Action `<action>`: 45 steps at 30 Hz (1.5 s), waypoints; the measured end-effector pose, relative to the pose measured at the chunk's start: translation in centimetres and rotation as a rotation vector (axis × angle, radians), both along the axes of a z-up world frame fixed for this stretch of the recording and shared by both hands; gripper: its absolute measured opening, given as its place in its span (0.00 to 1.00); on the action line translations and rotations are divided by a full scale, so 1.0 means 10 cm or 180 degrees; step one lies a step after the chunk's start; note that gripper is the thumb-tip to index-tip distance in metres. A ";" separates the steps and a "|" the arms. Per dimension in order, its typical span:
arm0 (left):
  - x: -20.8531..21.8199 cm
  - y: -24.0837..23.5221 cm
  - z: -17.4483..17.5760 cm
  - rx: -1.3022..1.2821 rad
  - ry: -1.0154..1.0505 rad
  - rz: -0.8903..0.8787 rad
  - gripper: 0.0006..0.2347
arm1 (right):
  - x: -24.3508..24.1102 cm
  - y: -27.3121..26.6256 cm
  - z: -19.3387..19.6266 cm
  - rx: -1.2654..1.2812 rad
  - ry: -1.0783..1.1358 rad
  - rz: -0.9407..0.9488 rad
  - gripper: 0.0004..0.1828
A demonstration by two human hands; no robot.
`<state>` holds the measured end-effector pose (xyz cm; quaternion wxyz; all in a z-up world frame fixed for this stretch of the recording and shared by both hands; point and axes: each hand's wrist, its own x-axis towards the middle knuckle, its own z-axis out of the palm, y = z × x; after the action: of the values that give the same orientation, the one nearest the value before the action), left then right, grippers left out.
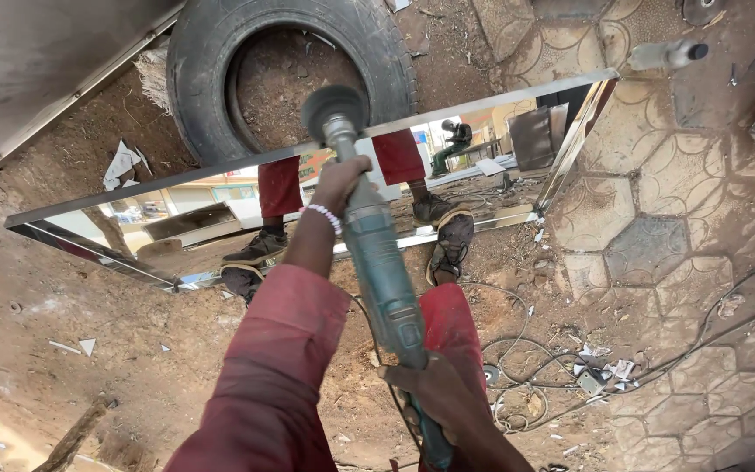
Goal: Polishing the surface and edges of a rectangular metal frame using a power angle grinder with a wire brush attachment.
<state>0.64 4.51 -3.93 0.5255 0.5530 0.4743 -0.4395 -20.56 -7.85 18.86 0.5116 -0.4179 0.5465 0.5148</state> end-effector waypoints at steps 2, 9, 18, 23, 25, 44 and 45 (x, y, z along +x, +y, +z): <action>-0.02 0.26 0.01 0.0362 0.0002 0.0047 0.23 | -0.04 0.11 -0.06 0.0372 -0.0067 -0.0186 0.14; 0.00 0.00 0.15 0.0231 0.0139 0.0216 0.22 | -0.08 -0.10 -0.04 0.0422 -0.0024 -0.0179 0.14; 0.14 -1.06 0.12 -0.0318 -0.0048 -0.0486 0.26 | 0.01 -0.62 0.04 -0.0358 0.0004 -0.0635 0.13; -0.02 -0.49 0.02 -0.0547 -0.0148 0.0317 0.21 | -0.10 -0.25 0.02 -0.0196 -0.0023 -0.0361 0.20; -0.03 -0.02 0.13 -0.0284 -0.0077 0.0128 0.24 | -0.02 0.07 0.07 -0.0049 0.0008 -0.0214 0.12; -0.02 -0.84 -0.18 -0.0041 -0.0168 -0.0079 0.28 | -0.11 -0.54 0.03 -0.0212 -0.0067 -0.0619 0.12; 0.03 -1.10 -0.07 -0.0055 -0.0159 -0.0098 0.28 | -0.13 -0.74 -0.01 -0.0226 -0.0059 -0.0639 0.12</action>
<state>0.98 -6.51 -4.67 0.5351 0.5666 0.4485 -0.4376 -21.89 -15.22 18.80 0.5504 -0.3837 0.5988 0.4374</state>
